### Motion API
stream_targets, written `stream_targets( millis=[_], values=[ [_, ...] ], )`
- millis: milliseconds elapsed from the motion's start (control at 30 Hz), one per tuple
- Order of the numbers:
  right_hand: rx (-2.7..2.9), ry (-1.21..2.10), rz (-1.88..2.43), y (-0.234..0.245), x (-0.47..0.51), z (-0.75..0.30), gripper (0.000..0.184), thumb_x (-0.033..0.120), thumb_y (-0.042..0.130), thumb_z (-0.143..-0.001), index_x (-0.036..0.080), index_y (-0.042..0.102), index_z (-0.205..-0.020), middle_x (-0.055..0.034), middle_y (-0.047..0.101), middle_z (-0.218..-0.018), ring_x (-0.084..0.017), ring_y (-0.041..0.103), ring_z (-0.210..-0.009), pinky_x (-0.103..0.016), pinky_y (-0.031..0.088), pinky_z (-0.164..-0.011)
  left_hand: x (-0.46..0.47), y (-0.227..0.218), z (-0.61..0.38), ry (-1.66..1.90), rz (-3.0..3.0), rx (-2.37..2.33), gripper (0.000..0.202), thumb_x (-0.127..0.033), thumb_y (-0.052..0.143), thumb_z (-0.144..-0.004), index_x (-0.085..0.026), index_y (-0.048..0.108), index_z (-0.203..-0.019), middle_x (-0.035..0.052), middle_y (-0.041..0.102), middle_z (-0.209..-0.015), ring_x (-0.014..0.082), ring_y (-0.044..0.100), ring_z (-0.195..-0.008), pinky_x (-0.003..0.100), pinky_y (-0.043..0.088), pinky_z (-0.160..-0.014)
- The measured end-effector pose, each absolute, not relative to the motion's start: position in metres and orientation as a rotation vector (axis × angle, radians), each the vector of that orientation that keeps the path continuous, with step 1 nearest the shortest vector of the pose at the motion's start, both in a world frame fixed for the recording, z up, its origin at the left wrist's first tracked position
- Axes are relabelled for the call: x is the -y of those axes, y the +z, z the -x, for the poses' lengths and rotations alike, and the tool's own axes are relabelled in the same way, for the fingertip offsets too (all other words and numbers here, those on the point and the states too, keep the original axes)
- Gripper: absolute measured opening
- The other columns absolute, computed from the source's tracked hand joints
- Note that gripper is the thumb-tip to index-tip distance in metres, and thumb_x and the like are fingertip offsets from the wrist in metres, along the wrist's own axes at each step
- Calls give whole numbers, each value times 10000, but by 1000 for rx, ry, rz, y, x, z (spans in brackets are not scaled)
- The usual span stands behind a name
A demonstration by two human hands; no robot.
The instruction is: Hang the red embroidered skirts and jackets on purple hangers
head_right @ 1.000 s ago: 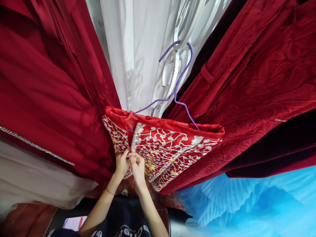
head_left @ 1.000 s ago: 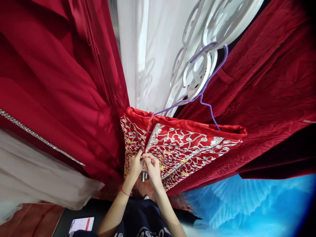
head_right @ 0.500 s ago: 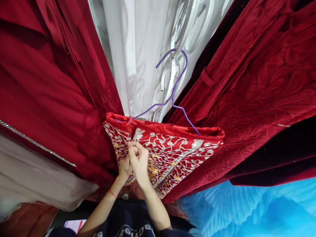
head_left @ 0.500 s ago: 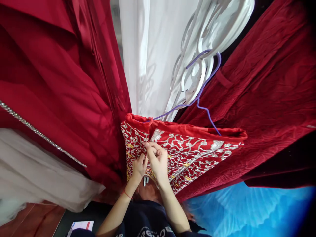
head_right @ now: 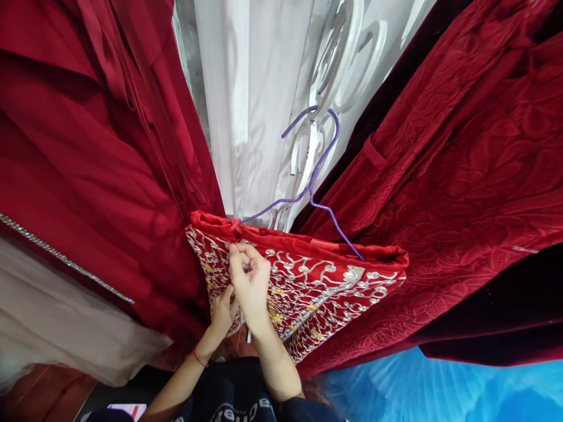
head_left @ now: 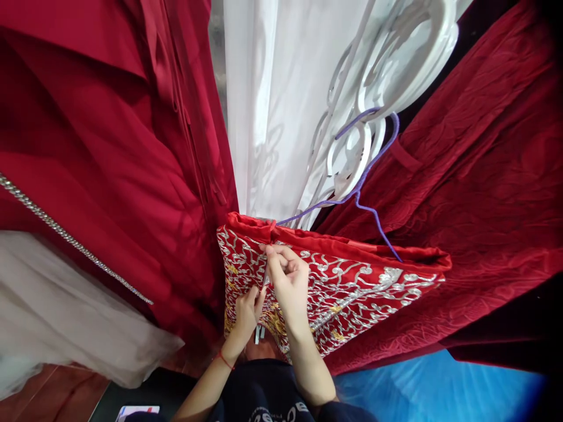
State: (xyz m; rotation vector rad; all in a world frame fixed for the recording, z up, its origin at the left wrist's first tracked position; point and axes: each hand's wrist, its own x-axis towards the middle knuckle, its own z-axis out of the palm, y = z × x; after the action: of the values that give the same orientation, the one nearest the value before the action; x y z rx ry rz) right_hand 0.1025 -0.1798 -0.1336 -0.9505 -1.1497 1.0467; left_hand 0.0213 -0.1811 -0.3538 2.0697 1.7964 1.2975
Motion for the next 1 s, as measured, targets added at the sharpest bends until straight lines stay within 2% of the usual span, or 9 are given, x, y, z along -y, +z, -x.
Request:
stream_targets(
  millis=[167, 333, 567, 633, 700, 767, 833, 900, 1000],
  values=[
    [1143, 1079, 910, -127, 182, -103, 258, 395, 608, -918, 144, 667, -896, 83, 438, -482, -58, 331, -436, -206, 256, -453, 174, -362, -28, 1263, -2068, -1842, 286, -243, 406, -967, -203, 596, -758, 29, 644, -587, 144, 584, -480, 241, 361, -503],
    [1186, 1028, 935, -125, 186, -103, 278, 405, 572, -947, 149, 672, -909, 90, 397, -488, -56, 317, -427, -203, 246, -441, 163, -368, -32, 1186, -2072, -1880, 310, -246, 422, -959, -206, 586, -700, 26, 641, -576, 139, 571, -478, 249, 363, -509],
    [1649, 352, 1258, -118, 196, -123, 250, 309, 557, -971, 179, 645, -776, 45, 516, -543, -74, 415, -466, -229, 318, -507, 172, -355, -21, 1190, -2029, -1862, 288, -263, 412, -983, -214, 609, -779, 15, 659, -600, 146, 616, -530, 238, 377, -525],
    [1674, 45, 1194, -103, 197, -125, 187, 264, 590, -953, 180, 649, -796, 6, 597, -638, -107, 508, -590, -246, 401, -607, 175, -354, -20, 1214, -2013, -1847, 266, -257, 441, -975, -214, 599, -766, 20, 658, -590, 154, 630, -532, 238, 377, -528],
    [1655, -269, 1161, -83, 191, -123, 95, 241, 617, -931, 179, 678, -896, -69, 670, -844, -189, 581, -853, -314, 453, -785, 176, -354, -19, 1232, -2004, -1838, 263, -263, 458, -969, -213, 593, -750, 28, 651, -567, 168, 637, -525, 243, 369, -522],
    [1695, -461, 1185, -62, 178, -116, 119, 252, 607, -932, 183, 694, -977, -125, 658, -1052, -282, 535, -1113, -420, 422, -930, 173, -354, -19, 1243, -2001, -1827, 266, -287, 454, -975, -212, 599, -765, 31, 650, -557, 175, 638, -513, 245, 354, -510],
    [1800, -501, 1225, -47, 160, -109, 158, 276, 581, -946, 178, 702, -967, -148, 629, -1135, -334, 486, -1220, -494, 383, -984, 170, -354, -18, 1248, -2003, -1806, 273, -326, 441, -988, -212, 606, -802, 21, 642, -545, 171, 631, -492, 240, 341, -500],
    [1910, -488, 1320, -40, 144, -101, 219, 304, 573, -950, 154, 709, -867, -158, 655, -1019, -340, 541, -1144, -531, 383, -974, 168, -353, -17, 1252, -2002, -1780, 292, -365, 425, -1003, -212, 603, -829, 9, 628, -533, 163, 626, -480, 232, 335, -497],
    [2055, -460, 1560, -41, 129, -93, 319, 251, 585, -929, 138, 678, -645, -115, 631, -668, -277, 627, -809, -552, 389, -940, 169, -352, -16, 1264, -1984, -1751, 322, -399, 404, -1016, -211, 586, -828, 7, 626, -539, 161, 634, -489, 225, 342, -504]
  ],
)
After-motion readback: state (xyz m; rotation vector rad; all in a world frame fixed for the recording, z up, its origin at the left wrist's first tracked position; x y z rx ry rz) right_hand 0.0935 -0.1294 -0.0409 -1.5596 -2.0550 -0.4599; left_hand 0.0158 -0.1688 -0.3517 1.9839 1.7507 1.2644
